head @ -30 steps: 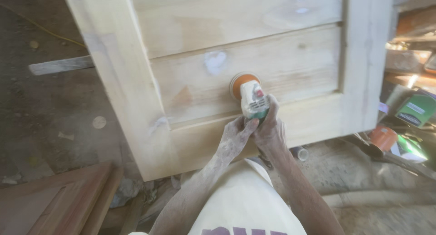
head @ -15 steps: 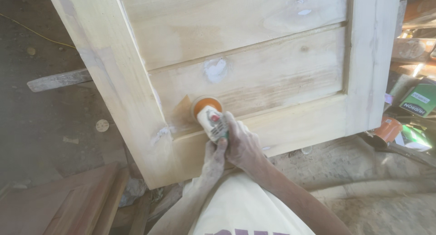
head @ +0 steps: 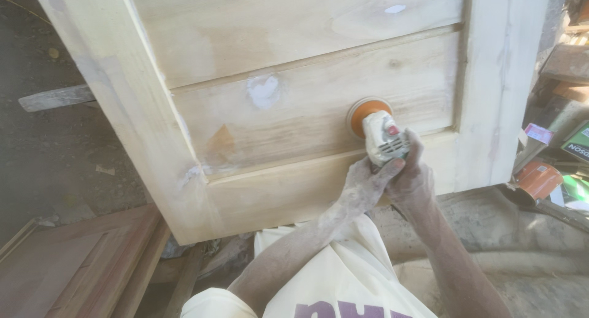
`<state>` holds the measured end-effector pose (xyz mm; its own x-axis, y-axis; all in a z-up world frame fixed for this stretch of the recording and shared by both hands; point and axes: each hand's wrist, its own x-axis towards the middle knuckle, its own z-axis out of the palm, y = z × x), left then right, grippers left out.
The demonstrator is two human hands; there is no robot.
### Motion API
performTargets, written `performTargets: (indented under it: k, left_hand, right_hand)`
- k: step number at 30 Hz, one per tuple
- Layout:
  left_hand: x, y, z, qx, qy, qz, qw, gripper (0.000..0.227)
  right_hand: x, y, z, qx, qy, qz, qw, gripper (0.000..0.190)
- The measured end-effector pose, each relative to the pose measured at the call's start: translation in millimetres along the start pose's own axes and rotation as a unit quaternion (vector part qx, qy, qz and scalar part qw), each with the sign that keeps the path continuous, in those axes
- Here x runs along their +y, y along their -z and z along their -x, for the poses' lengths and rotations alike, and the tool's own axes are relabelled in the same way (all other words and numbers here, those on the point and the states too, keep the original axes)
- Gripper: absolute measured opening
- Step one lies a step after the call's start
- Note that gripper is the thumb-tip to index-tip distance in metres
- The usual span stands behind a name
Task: The person sands the surface and edges of a wooden panel using a power sander, moving the tool across different sections while using their other hand to steady the workpiece.
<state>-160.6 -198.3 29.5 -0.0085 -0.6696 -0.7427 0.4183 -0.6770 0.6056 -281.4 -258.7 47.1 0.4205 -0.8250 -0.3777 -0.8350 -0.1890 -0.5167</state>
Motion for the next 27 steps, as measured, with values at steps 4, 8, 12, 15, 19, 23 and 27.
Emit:
performTargets:
  k: [4, 8, 12, 15, 19, 23, 27]
  left_hand:
    - [16.6, -29.1, -19.0, -0.031, -0.006, -0.085, 0.996, 0.095]
    - [26.0, -49.1, -27.5, -0.088, 0.009, -0.15, 0.985, 0.103]
    - [24.0, -37.2, -22.9, -0.078, -0.027, -0.127, 0.988, 0.102]
    - [18.4, -9.4, 2.3, -0.065, -0.016, -0.099, 0.993, 0.1]
    - [13.9, 44.8, 32.8, -0.033, -0.018, -0.007, 0.999, 0.089]
    - [-5.5, 98.4, 72.0, 0.012, -0.011, -0.014, 1.0, 0.077]
    - [-17.5, 146.8, 97.4, 0.042, -0.023, -0.004, 0.999, 0.076]
  right_hand:
    - [20.7, 21.7, -11.7, 0.046, 0.03, -0.01, 0.998, 0.082]
    - [26.8, 42.7, -7.1, 0.064, 0.03, -0.035, 0.997, 0.077]
    - [19.2, 35.3, -3.8, 0.078, 0.027, -0.034, 0.996, 0.078]
    - [0.3, 16.0, 10.1, 0.018, -0.096, 0.011, 0.995, 0.087]
    - [-42.9, -22.8, 15.3, 0.04, 0.024, -0.03, 0.998, 0.09]
    - [-99.3, -57.3, 34.8, -0.011, 0.012, 0.012, 1.0, 0.097]
    - [-152.3, -90.0, 43.5, -0.036, 0.02, 0.017, 0.999, 0.098]
